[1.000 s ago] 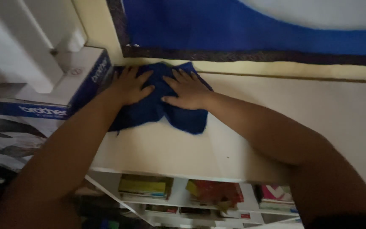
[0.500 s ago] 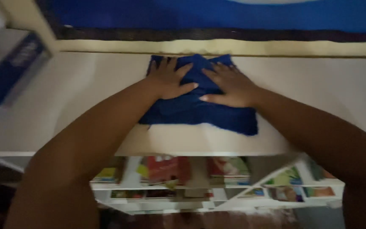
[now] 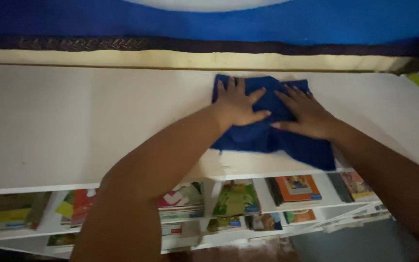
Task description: The person wipes the top of a white bookshelf with a blue cloth. They then pick up several toys from the floor, including a toy jeep, a toy car, a toy motorcycle, a plush cat, a plush sheep, and a toy ball, wiping each one with the cloth before placing them on the shelf.
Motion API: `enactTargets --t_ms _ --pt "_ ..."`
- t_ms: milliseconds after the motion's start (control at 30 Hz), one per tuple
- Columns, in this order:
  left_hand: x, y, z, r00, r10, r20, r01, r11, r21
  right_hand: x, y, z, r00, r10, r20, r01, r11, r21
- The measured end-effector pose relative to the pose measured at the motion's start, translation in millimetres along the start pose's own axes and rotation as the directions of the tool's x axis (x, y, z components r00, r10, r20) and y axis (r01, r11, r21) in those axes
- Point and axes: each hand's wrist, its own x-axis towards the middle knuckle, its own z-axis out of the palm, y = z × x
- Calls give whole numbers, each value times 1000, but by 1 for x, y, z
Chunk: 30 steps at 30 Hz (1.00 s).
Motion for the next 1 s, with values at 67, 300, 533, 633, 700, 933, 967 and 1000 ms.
enactTargets --t_ms 67,300,533,633,700,933,967,1000 --pt "-6 15 4 1000 -3 -12 4 1000 8 -12 8 2 1000 -11 7 11 1000 -2" --pt "-62 16 11 995 92 -24 -93 995 -32 -35 -20 13 996 -92 -17 90 991 -103" --pt "-162 -45 22 981 102 -163 -107 994 -20 -18 -112 32 945 -315 -91 292 934 -207" --pt "-212 -85 27 977 68 -201 -80 996 -49 -5 -168 34 869 -468 -160 427 874 -231" --pt "-244 -117 31 966 49 -255 -53 999 -9 12 -208 37 861 -485 -151 449 866 -220" --pt "-373 -213 -10 970 -142 -197 149 989 18 53 -382 9 887 -460 43 461 887 -35" --pt "-386 -233 -9 970 -146 -193 153 988 21 63 -403 12 885 -463 42 465 885 -31" --pt "-398 -253 -8 966 -180 -184 196 978 68 74 -424 14 876 -481 26 482 876 -14"
